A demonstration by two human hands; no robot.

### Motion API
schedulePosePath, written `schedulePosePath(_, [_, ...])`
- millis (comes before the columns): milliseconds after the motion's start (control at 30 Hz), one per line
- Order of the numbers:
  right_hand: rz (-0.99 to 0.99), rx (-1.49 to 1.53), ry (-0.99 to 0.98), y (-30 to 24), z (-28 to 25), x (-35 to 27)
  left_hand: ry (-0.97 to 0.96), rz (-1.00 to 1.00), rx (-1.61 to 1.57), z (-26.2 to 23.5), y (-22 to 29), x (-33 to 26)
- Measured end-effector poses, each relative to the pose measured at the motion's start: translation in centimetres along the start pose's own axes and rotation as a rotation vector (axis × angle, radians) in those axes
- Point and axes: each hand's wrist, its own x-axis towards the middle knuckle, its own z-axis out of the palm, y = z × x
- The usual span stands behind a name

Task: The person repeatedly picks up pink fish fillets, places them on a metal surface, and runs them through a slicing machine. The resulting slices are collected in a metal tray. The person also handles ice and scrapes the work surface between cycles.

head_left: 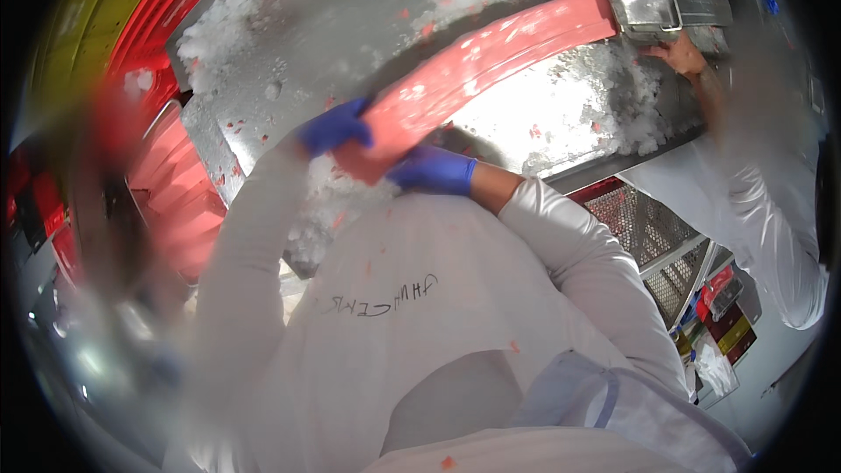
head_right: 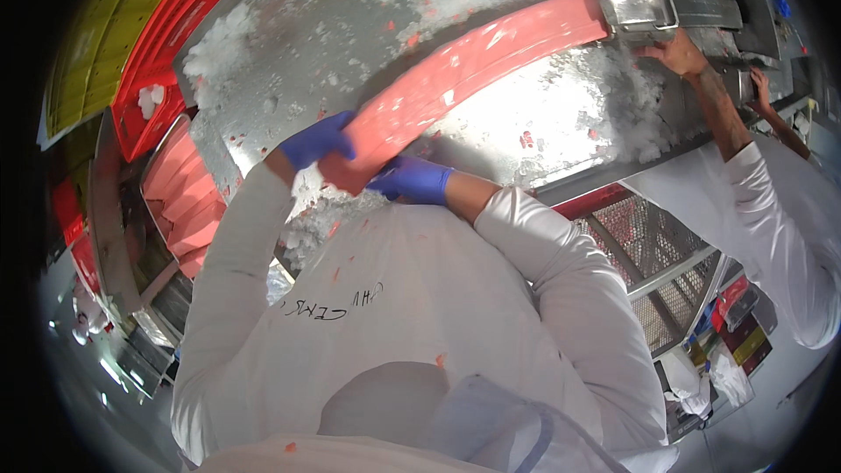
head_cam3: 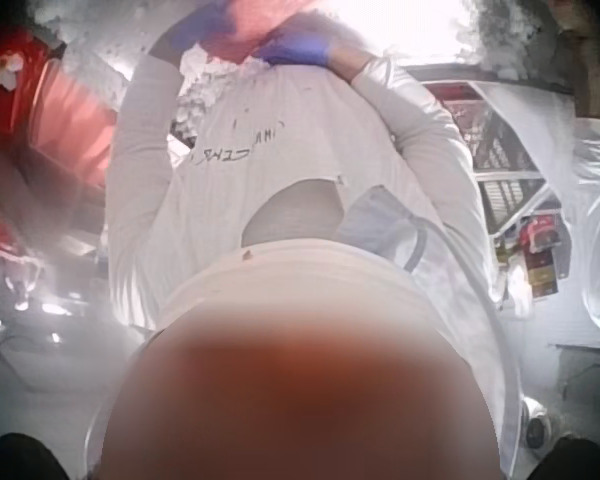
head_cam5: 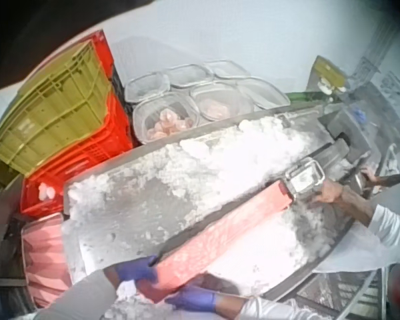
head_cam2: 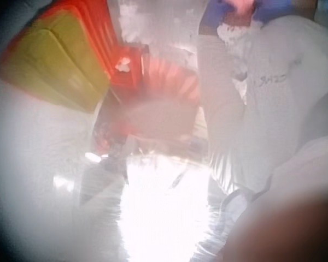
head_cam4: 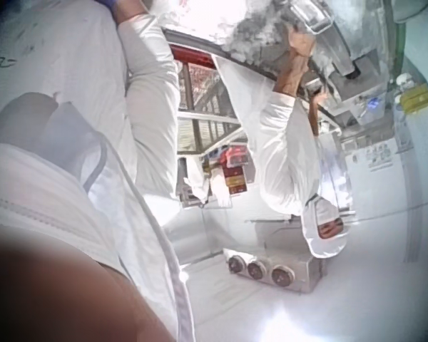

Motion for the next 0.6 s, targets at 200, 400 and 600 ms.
schedulePosePath(200, [-0.450,-0.324,0.719,-7.2,-5.4,-5.4,0.507,0.258,0.816,-2.8,-6.8,-10.7])
schedulePosePath(400, [-0.337,-0.562,1.019,0.3,-15.1,-1.3,0.913,0.173,1.024,0.4,-9.4,-11.6])
schedulePosePath(600, [-0.214,0.461,0.431,-2.8,-2.7,0.9,1.076,0.056,1.160,-1.4,-13.9,-15.5])
